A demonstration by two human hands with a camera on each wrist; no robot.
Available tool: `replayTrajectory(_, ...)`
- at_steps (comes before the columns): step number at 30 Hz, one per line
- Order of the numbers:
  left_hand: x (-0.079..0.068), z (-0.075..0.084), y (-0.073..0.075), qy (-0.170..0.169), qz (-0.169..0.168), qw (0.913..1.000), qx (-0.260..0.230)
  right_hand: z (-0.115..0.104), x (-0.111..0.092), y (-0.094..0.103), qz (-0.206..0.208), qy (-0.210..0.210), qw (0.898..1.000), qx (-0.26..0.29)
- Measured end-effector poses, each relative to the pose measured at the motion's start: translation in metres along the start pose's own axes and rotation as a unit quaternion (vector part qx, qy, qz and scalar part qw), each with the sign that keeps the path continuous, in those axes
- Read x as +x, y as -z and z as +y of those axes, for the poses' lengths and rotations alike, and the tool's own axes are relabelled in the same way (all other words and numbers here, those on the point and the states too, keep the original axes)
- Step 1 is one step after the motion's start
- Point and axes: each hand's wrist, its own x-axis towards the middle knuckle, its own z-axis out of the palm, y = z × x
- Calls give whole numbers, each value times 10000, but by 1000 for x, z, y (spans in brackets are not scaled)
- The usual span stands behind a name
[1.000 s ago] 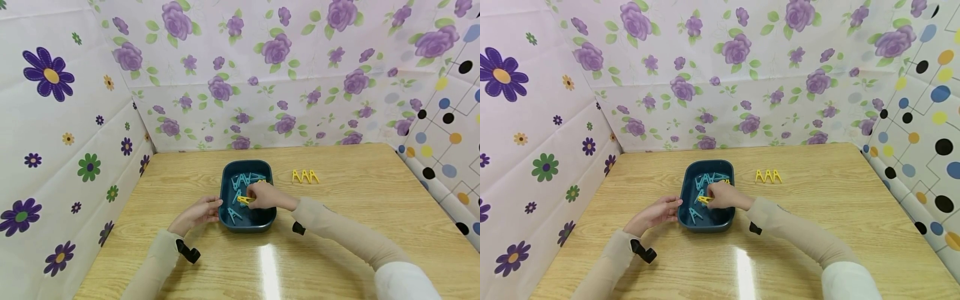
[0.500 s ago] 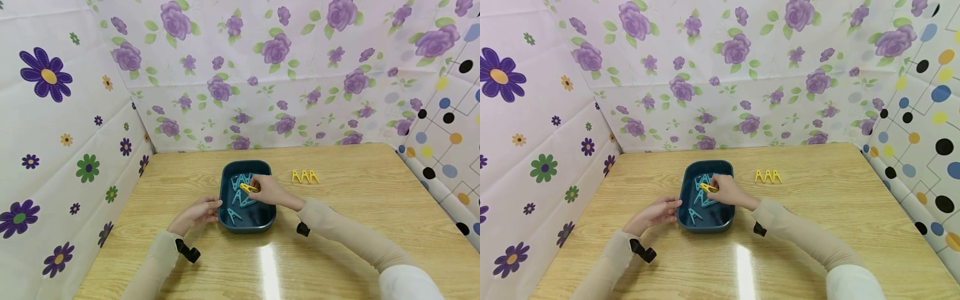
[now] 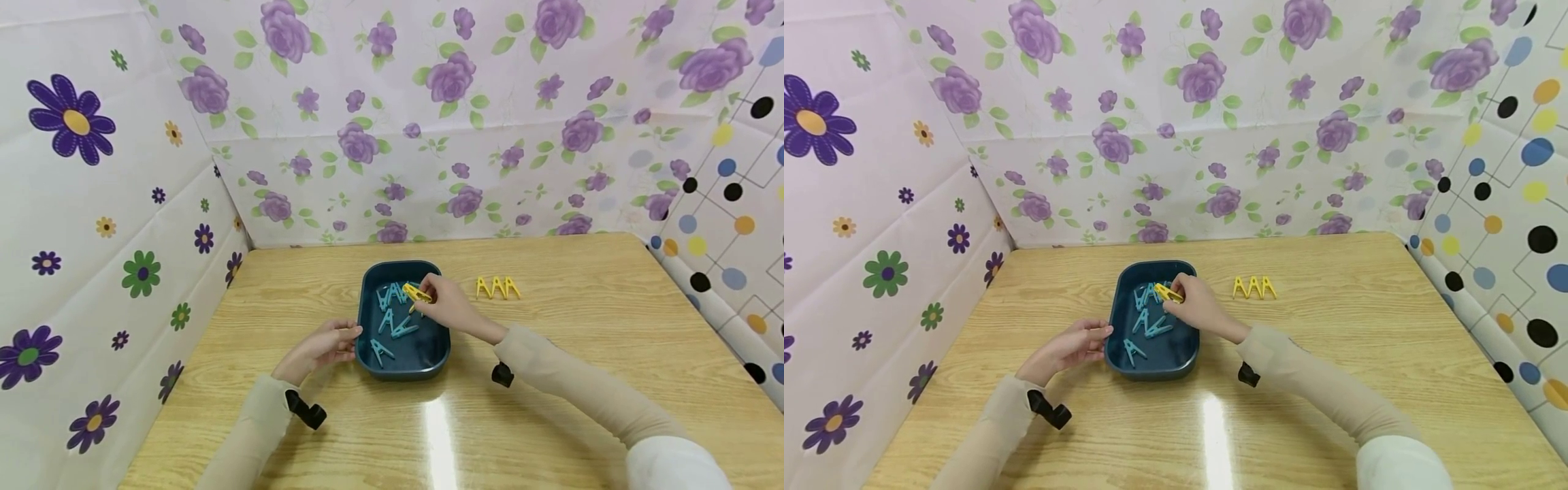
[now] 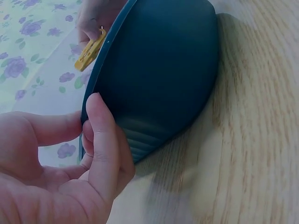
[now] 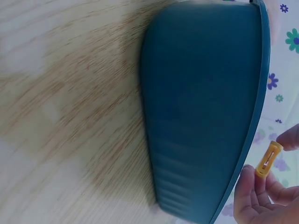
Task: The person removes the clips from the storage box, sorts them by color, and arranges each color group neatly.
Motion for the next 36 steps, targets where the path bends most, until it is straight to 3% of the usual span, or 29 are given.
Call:
replayTrajectory(9,0,0,0,-21,11,10000,37,9,-4,15,310,-214,9987,338)
replayTrajectory(22,2,-1,0,-56,-60,9999,59,30,-12,28,638,-628,9959,155)
replayTrajectory(36,1,-2,0,-81,-128,9999,-6,55,-23,40,720,-1082,9914,145)
